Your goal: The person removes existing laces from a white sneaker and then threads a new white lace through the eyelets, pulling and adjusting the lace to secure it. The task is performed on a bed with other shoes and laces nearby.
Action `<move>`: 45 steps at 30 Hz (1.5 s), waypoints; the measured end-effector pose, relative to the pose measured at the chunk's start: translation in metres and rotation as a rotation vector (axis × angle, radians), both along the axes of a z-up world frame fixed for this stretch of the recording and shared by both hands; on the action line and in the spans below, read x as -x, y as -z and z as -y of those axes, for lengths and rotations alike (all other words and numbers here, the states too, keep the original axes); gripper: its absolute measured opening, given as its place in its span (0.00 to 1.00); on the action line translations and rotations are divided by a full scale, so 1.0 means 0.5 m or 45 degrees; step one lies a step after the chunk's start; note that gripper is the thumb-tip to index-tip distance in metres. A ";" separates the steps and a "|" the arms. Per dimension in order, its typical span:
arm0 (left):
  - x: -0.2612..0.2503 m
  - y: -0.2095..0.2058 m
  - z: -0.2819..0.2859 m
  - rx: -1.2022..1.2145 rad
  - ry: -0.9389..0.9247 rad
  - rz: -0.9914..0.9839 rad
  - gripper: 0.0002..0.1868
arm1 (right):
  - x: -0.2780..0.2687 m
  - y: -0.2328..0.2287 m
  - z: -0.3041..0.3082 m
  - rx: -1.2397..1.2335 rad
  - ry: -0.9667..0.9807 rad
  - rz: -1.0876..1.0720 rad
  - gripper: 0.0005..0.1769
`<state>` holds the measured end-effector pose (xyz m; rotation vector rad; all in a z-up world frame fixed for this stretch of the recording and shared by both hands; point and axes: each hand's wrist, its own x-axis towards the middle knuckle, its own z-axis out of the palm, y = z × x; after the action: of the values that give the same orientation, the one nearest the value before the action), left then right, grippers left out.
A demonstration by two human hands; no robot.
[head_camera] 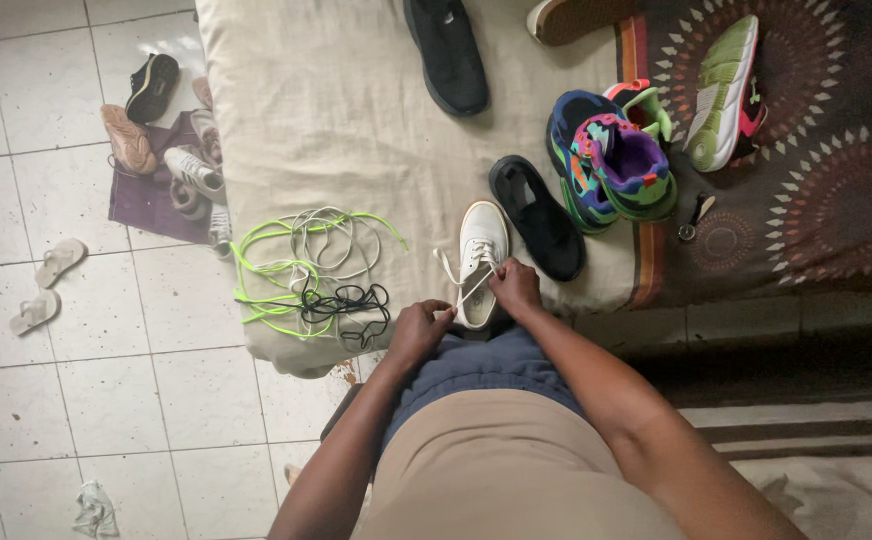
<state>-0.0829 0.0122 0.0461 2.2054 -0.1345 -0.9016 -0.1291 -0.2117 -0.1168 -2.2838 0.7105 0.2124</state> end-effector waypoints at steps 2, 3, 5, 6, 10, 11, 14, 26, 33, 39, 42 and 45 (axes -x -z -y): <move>0.004 0.019 -0.005 -0.053 0.021 0.006 0.19 | -0.001 -0.003 0.007 -0.025 -0.004 0.024 0.12; 0.006 0.023 -0.008 -0.080 0.031 -0.008 0.17 | 0.000 -0.005 0.005 -0.041 -0.008 0.035 0.12; 0.007 0.018 -0.008 -0.170 0.072 -0.037 0.14 | 0.001 -0.011 0.005 -0.046 0.004 0.004 0.12; 0.006 0.010 -0.006 -0.233 0.104 -0.051 0.14 | 0.000 -0.015 0.007 -0.047 0.010 -0.011 0.12; 0.004 -0.037 -0.006 -0.185 0.177 0.178 0.12 | 0.004 -0.019 0.011 -0.043 0.006 0.103 0.11; 0.007 -0.048 -0.009 -0.149 0.231 0.233 0.12 | 0.006 -0.016 0.012 -0.041 -0.004 0.115 0.10; 0.012 -0.071 -0.004 -0.032 0.361 0.340 0.11 | 0.007 -0.003 0.018 -0.041 -0.002 0.130 0.10; 0.021 -0.079 0.021 0.519 0.680 0.485 0.09 | 0.035 0.006 0.021 -0.951 0.451 -0.493 0.25; 0.021 -0.024 0.044 0.347 0.772 0.424 0.15 | 0.094 -0.023 0.041 -1.438 0.485 -0.372 0.18; -0.008 0.157 0.055 0.241 0.203 0.967 0.26 | 0.115 -0.059 0.090 -1.476 0.261 -0.342 0.18; -0.026 0.225 0.060 0.140 0.381 0.902 0.30 | 0.125 -0.095 0.117 -1.284 0.206 -0.459 0.16; -0.031 0.222 0.047 0.064 0.410 0.680 0.14 | 0.126 -0.128 0.147 -1.326 0.208 -0.355 0.15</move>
<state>-0.0672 -0.0114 -0.0650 2.3654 -0.7724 -0.4393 -0.1919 -0.2850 -0.0526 -1.2089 0.6902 0.6563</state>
